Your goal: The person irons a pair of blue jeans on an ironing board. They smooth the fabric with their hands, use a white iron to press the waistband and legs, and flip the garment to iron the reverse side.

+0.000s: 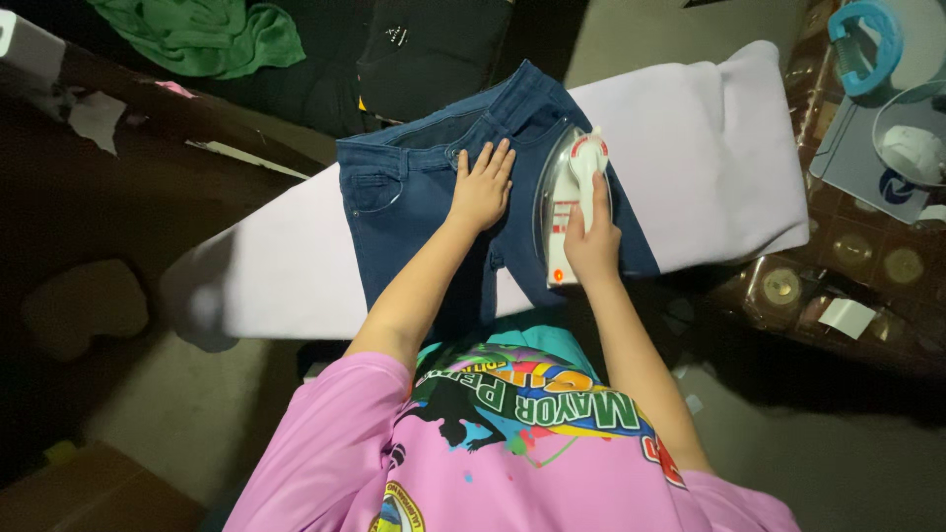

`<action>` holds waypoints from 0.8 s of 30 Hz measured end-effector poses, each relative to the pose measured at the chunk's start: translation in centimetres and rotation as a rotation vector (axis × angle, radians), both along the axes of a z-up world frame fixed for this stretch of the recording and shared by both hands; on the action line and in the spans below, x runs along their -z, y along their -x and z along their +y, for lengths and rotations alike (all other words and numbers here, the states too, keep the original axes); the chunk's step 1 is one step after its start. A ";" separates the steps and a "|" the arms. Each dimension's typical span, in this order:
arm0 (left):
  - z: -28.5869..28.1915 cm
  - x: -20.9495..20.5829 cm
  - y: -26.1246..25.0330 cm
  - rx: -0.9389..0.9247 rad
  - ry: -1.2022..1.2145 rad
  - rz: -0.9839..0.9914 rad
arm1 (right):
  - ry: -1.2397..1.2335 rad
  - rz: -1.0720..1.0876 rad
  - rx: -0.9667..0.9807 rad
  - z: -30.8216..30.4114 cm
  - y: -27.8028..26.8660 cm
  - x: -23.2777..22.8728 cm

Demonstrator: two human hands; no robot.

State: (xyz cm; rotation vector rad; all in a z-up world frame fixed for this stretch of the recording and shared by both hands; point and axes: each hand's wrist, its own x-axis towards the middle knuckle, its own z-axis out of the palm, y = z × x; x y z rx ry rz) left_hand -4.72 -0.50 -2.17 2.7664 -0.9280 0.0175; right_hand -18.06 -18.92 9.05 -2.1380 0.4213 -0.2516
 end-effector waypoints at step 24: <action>-0.1 -0.5 0.1 -0.015 0.003 0.012 | 0.021 0.072 0.094 -0.3 4.6 0.5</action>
